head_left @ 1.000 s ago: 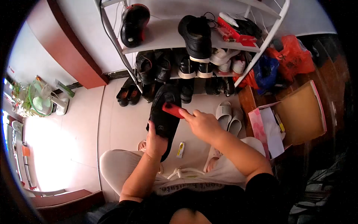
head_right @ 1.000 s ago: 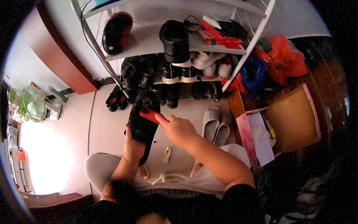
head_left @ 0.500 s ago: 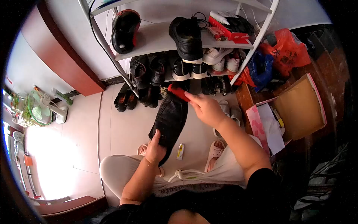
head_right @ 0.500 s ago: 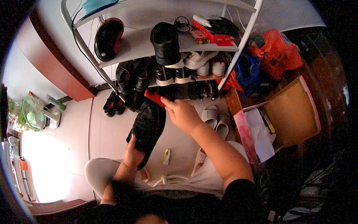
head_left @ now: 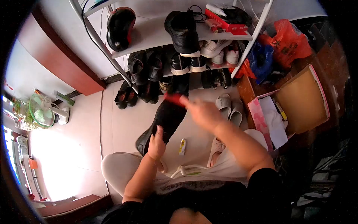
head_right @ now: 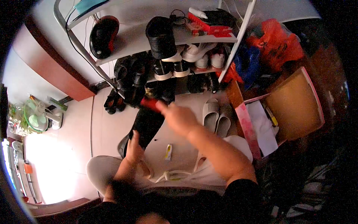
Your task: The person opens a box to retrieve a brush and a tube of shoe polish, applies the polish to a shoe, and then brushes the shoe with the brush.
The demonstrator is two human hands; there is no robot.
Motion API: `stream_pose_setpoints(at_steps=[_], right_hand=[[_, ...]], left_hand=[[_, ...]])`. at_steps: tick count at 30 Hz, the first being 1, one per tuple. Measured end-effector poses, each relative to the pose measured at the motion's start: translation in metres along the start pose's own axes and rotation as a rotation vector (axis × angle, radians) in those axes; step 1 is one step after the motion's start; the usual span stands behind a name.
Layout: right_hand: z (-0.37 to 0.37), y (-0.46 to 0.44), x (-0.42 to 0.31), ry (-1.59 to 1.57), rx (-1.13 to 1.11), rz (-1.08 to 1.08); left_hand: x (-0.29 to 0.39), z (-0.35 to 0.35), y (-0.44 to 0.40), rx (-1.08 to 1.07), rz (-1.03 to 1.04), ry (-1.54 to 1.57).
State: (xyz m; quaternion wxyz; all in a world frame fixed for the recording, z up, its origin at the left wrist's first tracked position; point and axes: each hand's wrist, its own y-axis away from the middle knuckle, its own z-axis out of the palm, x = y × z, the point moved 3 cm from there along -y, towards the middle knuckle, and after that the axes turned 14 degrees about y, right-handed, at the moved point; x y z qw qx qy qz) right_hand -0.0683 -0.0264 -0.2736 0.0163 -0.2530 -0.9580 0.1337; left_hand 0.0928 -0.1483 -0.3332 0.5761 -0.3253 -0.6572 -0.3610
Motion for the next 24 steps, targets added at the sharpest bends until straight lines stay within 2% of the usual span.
stream_pose_setpoints(at_steps=[1, 2, 4, 8, 10, 11, 13, 14, 16, 17, 18, 21, 24], right_hand=[[-0.005, -0.006, 0.014, 0.063, -0.044, 0.126], [-0.003, -0.007, 0.026, 0.025, 0.011, 0.135], [0.000, -0.003, 0.018, -0.127, 0.136, 0.108], [0.011, 0.005, -0.005, -0.292, 0.189, 0.086], [0.010, 0.023, -0.032, -0.348, 0.070, -0.092], [0.009, 0.031, -0.041, -0.349, 0.070, -0.107], [0.008, 0.043, -0.061, -0.360, 0.055, -0.274], [0.008, 0.034, -0.057, -0.360, 0.055, -0.277], [0.004, 0.004, -0.028, -0.162, 0.092, -0.053], [-0.005, -0.010, -0.015, -0.164, 0.223, -0.047], [-0.006, -0.005, -0.014, -0.157, 0.223, -0.043], [0.000, 0.021, -0.033, -0.182, 0.068, -0.209], [0.001, 0.015, -0.030, -0.160, 0.051, -0.162]], left_hand=[[-0.005, -0.004, 0.000, 0.045, 0.077, -0.197], [-0.009, -0.009, 0.000, 0.103, 0.145, -0.389], [0.009, 0.003, -0.012, 0.056, -0.188, 1.494], [0.013, -0.011, -0.016, 0.130, -0.171, 1.577], [0.002, -0.020, -0.021, -0.248, -0.058, 1.756], [0.000, -0.022, -0.021, -0.241, -0.042, 1.759], [-0.005, -0.029, -0.023, -0.073, -0.086, 1.649], [-0.005, -0.029, -0.023, -0.071, -0.084, 1.649], [-0.005, -0.020, -0.017, -0.064, -0.151, 1.744], [-0.005, -0.016, -0.015, -0.116, -0.195, 1.750], [-0.006, -0.013, -0.014, -0.123, -0.199, 1.753], [-0.004, -0.017, -0.015, -0.012, -0.217, 1.663], [0.005, -0.024, -0.018, 0.032, -0.133, 1.623]])
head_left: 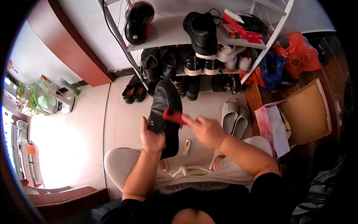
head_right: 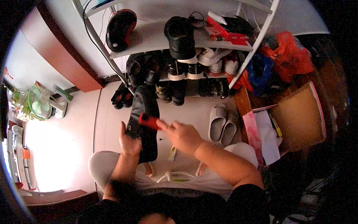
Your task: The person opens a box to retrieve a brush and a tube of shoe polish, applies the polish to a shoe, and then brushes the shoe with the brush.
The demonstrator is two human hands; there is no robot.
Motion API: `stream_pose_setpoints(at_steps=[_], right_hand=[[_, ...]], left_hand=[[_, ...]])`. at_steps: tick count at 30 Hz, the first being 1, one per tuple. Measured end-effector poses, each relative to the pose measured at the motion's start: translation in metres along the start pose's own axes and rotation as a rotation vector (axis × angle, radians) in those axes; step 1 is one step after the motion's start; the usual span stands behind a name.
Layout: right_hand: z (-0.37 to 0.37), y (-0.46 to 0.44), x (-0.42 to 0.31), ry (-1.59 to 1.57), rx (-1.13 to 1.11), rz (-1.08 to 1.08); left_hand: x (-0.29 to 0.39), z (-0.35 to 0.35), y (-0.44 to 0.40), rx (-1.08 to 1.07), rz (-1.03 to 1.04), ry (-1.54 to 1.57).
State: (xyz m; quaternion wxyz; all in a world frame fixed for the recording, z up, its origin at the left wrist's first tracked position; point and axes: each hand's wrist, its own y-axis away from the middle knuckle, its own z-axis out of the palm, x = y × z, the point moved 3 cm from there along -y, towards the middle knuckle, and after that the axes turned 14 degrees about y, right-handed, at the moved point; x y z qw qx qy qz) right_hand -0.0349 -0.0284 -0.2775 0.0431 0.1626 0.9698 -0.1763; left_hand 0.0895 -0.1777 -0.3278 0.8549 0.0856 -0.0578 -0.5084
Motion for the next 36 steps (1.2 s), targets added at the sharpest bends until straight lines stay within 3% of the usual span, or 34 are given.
stream_pose_setpoints(at_steps=[5, 6, 8, 9, 10, 13, 18, 20, 21, 22, 24, 25, 27, 28, 30, 32, 34, 35, 36], right_hand=[[-0.016, -0.022, 0.027, 0.126, 0.181, 0.158], [-0.011, -0.014, 0.015, 0.195, 0.052, 0.105], [0.004, 0.009, -0.020, -0.044, -0.057, -0.073], [0.008, 0.012, -0.027, -0.043, -0.080, -0.118], [0.009, 0.006, -0.019, -0.050, -0.084, -0.119], [0.000, -0.025, 0.026, 0.213, -0.019, 0.161], [0.014, -0.008, -0.018, -0.096, -0.164, -0.057], [0.010, -0.019, 0.008, 0.195, -0.094, 0.078], [0.002, -0.027, 0.024, 0.221, -0.034, 0.156], [-0.001, -0.029, 0.029, 0.209, -0.084, 0.209], [0.004, -0.017, 0.004, 0.118, -0.106, -0.014], [0.002, -0.009, -0.009, 0.030, -0.153, -0.061], [-0.010, -0.009, -0.018, -0.032, -0.193, -0.109], [-0.007, -0.013, -0.004, -0.040, -0.192, -0.102], [0.003, -0.021, 0.038, 0.203, -0.111, 0.206], [0.001, -0.018, 0.035, 0.239, -0.097, 0.198], [-0.004, -0.006, -0.010, 0.034, -0.138, -0.119], [-0.005, -0.004, -0.015, -0.009, -0.133, -0.112], [-0.002, -0.007, -0.007, -0.019, -0.131, -0.101]], left_hand=[[-0.040, 0.008, 0.009, 0.063, -0.151, -0.026], [-0.040, 0.008, 0.008, 0.062, -0.151, -0.026], [-0.033, 0.009, 0.005, -0.088, -0.144, -0.014], [-0.027, 0.008, 0.003, -0.045, -0.109, -0.021], [-0.026, 0.007, 0.002, -0.037, -0.105, -0.022], [-0.024, 0.004, -0.001, -0.059, -0.122, -0.064], [-0.033, -0.009, 0.003, -0.167, -0.143, -0.113], [-0.033, -0.024, 0.007, -0.073, -0.075, -0.420], [-0.032, -0.025, -0.002, -0.277, -0.046, -0.669], [-0.026, -0.030, 0.000, -0.269, -0.016, -0.929], [-0.032, -0.015, 0.001, -0.277, -0.004, -1.169], [-0.032, -0.012, 0.001, -0.277, -0.002, -1.168], [-0.030, -0.010, 0.004, -0.251, -0.107, -1.487], [-0.031, -0.008, 0.006, -0.249, -0.115, -1.494], [-0.037, -0.005, 0.005, -0.122, -0.148, -1.646], [-0.041, -0.010, 0.005, -0.116, -0.093, -1.686], [-0.043, -0.014, 0.004, -0.210, -0.132, -1.716], [-0.040, -0.016, 0.004, -0.301, 0.022, -1.855], [-0.041, -0.011, 0.007, -0.302, 0.009, -1.865]])
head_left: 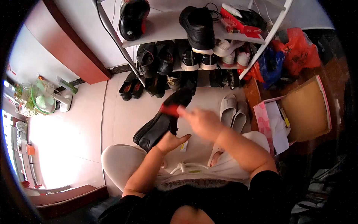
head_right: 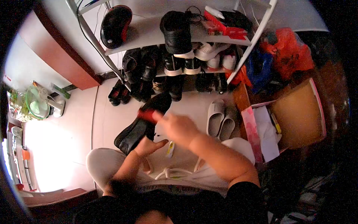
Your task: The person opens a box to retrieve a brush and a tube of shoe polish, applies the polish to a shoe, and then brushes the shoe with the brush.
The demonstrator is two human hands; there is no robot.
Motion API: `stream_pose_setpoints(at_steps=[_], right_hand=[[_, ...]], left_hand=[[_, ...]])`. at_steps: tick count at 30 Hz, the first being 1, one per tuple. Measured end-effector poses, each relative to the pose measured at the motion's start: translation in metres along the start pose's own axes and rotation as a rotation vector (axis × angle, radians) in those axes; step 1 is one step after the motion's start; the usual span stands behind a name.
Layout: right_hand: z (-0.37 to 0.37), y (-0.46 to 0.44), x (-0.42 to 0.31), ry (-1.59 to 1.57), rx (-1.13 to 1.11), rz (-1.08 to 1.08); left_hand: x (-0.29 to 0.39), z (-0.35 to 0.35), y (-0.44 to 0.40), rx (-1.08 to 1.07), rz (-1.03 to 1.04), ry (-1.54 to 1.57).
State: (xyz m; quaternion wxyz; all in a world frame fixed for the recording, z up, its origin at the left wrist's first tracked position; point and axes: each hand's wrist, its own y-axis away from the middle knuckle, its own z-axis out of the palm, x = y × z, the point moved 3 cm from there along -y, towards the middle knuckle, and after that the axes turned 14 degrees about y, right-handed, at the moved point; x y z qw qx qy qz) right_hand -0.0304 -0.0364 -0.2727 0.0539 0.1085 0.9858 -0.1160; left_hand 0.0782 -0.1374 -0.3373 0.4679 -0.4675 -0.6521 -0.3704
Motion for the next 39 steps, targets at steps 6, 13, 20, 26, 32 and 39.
stream_pose_setpoints(at_steps=[6, 13, 20, 26, 32, 39], right_hand=[[0.006, 0.003, 0.015, 0.202, 0.036, 0.113], [0.003, -0.001, 0.043, 0.185, 0.044, 0.318], [0.016, -0.008, 0.080, 0.250, 0.117, 0.479], [0.004, -0.005, 0.066, -0.132, 0.299, 0.478], [0.026, 0.008, 0.004, -0.212, 0.000, 0.182], [0.040, 0.018, 0.014, -1.109, -0.081, 0.590]], left_hand=[[-0.033, 0.010, -0.004, 0.076, -0.017, 0.175], [0.002, -0.006, -0.001, 0.107, 0.022, 0.343], [0.013, -0.008, -0.004, 0.024, 0.103, 1.185], [-0.007, -0.022, -0.005, 0.258, -0.157, 1.784], [-0.006, -0.028, -0.006, 0.298, -0.129, 1.843], [-0.008, -0.074, -0.011, 0.567, 0.119, 1.951]])
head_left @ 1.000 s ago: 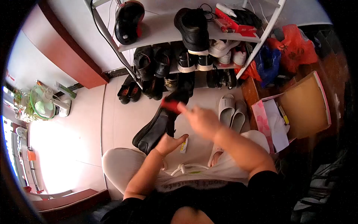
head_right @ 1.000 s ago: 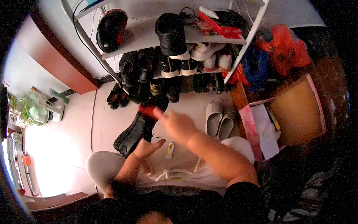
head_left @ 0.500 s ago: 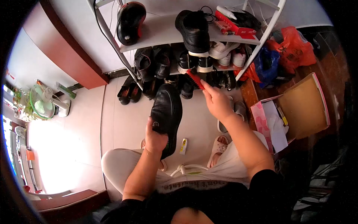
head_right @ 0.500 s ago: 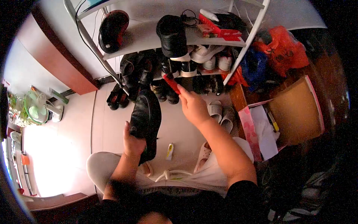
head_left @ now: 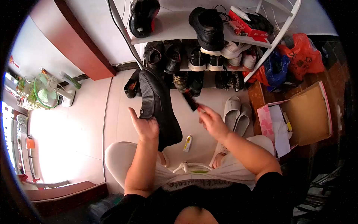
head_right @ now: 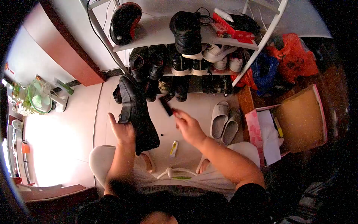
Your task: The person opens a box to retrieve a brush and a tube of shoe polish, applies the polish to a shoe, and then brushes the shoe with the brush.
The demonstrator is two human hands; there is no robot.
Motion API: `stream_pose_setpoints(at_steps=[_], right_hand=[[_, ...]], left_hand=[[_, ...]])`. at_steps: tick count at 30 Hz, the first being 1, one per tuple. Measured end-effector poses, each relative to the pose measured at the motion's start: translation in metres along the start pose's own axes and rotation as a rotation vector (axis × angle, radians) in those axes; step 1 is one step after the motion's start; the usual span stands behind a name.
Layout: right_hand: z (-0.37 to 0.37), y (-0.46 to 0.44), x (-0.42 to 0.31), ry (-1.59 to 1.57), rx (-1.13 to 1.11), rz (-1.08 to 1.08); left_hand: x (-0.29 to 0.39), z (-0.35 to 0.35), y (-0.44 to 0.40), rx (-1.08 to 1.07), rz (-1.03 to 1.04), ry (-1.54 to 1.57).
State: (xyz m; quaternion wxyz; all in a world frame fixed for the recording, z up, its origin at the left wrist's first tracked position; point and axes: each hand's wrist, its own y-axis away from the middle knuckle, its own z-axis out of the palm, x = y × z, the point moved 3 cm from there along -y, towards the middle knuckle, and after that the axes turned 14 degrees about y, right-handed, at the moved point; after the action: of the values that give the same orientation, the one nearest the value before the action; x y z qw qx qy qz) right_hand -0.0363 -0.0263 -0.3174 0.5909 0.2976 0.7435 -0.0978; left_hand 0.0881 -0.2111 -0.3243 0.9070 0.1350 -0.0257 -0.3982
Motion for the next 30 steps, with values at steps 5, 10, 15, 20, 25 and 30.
stream_pose_setpoints(at_steps=[5, 10, 15, 20, 25, 30], right_hand=[[0.048, 0.007, 0.029, -0.604, -0.266, 0.517], [0.065, 0.015, 0.026, -0.797, -0.400, 0.755], [0.043, -0.001, 0.020, -0.727, -0.246, 0.578], [0.013, -0.008, 0.005, 0.013, 0.098, 0.086], [-0.001, -0.011, -0.031, 0.685, 0.265, -0.388], [0.008, 0.019, -0.041, 0.983, 0.045, -0.302]], left_hand=[[-0.008, 0.000, -0.003, -0.031, -0.057, -0.008], [-0.019, 0.005, 0.005, -0.046, -0.097, 0.008], [-0.046, 0.000, 0.023, -0.134, -0.070, -0.936], [-0.041, -0.006, 0.016, -0.036, -0.148, -0.584], [-0.053, -0.016, 0.019, -0.068, -0.103, -0.510], [-0.033, -0.015, 0.011, -0.088, 0.089, -0.561]])
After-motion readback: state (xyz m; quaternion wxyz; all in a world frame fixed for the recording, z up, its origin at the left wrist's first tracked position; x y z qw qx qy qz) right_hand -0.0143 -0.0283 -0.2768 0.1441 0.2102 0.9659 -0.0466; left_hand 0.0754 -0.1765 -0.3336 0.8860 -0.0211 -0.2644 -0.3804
